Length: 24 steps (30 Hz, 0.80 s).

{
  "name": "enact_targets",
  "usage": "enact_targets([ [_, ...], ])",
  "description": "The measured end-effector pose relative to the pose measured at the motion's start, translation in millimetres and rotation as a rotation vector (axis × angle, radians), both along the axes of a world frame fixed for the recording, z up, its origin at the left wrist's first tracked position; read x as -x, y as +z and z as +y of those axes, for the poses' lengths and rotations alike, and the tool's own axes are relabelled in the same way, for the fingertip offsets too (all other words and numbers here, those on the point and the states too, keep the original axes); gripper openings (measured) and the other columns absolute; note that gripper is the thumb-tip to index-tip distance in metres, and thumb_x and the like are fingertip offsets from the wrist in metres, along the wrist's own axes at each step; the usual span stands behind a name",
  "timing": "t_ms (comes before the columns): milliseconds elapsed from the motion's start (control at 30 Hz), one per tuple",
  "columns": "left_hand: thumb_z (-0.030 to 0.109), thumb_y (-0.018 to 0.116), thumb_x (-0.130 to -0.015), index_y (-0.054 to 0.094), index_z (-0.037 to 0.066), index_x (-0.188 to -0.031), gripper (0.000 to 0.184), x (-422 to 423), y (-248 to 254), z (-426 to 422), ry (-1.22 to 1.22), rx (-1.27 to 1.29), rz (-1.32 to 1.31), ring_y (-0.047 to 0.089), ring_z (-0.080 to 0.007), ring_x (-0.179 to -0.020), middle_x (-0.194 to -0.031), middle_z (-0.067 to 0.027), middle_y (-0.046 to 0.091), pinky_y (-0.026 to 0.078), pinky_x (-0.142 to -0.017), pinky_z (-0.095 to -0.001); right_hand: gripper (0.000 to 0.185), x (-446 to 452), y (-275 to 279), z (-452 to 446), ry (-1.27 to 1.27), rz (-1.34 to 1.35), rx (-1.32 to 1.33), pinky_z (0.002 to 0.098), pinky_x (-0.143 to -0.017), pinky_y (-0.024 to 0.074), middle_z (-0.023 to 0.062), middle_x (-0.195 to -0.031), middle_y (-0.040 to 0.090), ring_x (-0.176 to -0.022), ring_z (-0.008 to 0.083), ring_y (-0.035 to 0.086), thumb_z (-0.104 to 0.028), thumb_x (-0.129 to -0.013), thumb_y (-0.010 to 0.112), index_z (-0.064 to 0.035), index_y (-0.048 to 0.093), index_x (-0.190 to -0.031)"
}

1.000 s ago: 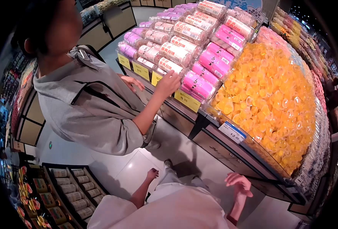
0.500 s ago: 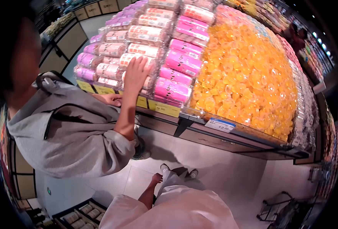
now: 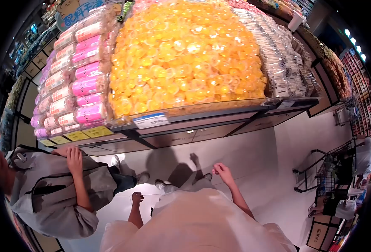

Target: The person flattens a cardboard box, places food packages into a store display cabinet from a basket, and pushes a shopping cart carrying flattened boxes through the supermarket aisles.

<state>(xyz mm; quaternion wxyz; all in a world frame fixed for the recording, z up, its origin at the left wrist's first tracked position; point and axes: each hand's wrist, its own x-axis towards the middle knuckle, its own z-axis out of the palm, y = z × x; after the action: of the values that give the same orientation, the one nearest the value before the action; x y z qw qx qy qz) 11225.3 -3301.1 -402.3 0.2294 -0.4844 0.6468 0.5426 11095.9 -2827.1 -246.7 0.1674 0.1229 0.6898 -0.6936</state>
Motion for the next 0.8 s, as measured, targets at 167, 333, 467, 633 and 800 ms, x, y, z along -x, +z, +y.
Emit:
enact_targets([
  [167, 0.014, 0.049, -0.080, 0.048, 0.004, -0.088, 0.013, 43, -4, 114, -0.189, -0.081, -0.151, 0.060, -0.0222, -0.061, -0.077, -0.0103, 0.057, 0.048, -0.049, -0.0320, 0.020, -37, -5, 98, -0.109, -0.041, -0.069, 0.0228, -0.064, 0.0438, 0.0061, -0.073, 0.057, -0.068, 0.0099, 0.055, -0.019, -0.088, 0.045, -0.0004, 0.052, -0.086],
  [333, 0.021, 0.057, -0.078, 0.055, 0.002, -0.085, 0.021, 150, 18, 282, -1.062, 0.077, 0.019, 0.062, -0.0187, -0.060, -0.071, -0.0107, 0.062, 0.049, -0.047, -0.0307, 0.017, -109, -15, 235, -0.577, -0.257, -0.014, 0.0253, -0.059, 0.0463, 0.0066, -0.070, 0.056, -0.065, 0.0137, 0.058, -0.017, -0.087, 0.045, -0.0019, 0.045, -0.080],
  [467, 0.017, 0.053, -0.076, 0.056, 0.002, -0.076, 0.015, 244, 33, 418, -1.103, 0.019, 0.449, 0.059, -0.0204, -0.060, -0.067, -0.0132, 0.059, 0.047, -0.058, -0.0328, 0.016, -65, 8, 357, -0.632, -0.117, -0.346, 0.0250, -0.056, 0.0469, 0.0078, -0.072, 0.057, -0.063, 0.0151, 0.058, -0.018, -0.085, 0.049, -0.0025, 0.044, -0.083],
  [633, 0.018, 0.053, -0.072, 0.056, 0.004, -0.075, 0.015, 344, 60, 582, -1.442, 0.086, 0.694, 0.058, -0.0292, -0.074, -0.082, -0.0164, 0.059, 0.045, -0.063, -0.0380, 0.020, 37, 15, 496, -0.567, 0.054, -0.389, 0.0229, -0.053, 0.0455, 0.0079, -0.071, 0.057, -0.062, 0.0134, 0.058, -0.017, -0.081, 0.056, -0.0032, 0.042, -0.086],
  [800, 0.017, 0.049, -0.072, 0.055, 0.002, -0.078, 0.018, 376, 50, 768, -1.894, 0.083, 0.665, 0.056, -0.0327, -0.073, -0.079, -0.0166, 0.056, 0.045, -0.064, -0.0395, 0.023, 55, -3, 581, -0.483, 0.003, -0.670, 0.0230, -0.050, 0.0455, 0.0070, -0.067, 0.057, -0.058, 0.0122, 0.056, -0.022, -0.078, 0.060, -0.0021, 0.050, -0.078],
])
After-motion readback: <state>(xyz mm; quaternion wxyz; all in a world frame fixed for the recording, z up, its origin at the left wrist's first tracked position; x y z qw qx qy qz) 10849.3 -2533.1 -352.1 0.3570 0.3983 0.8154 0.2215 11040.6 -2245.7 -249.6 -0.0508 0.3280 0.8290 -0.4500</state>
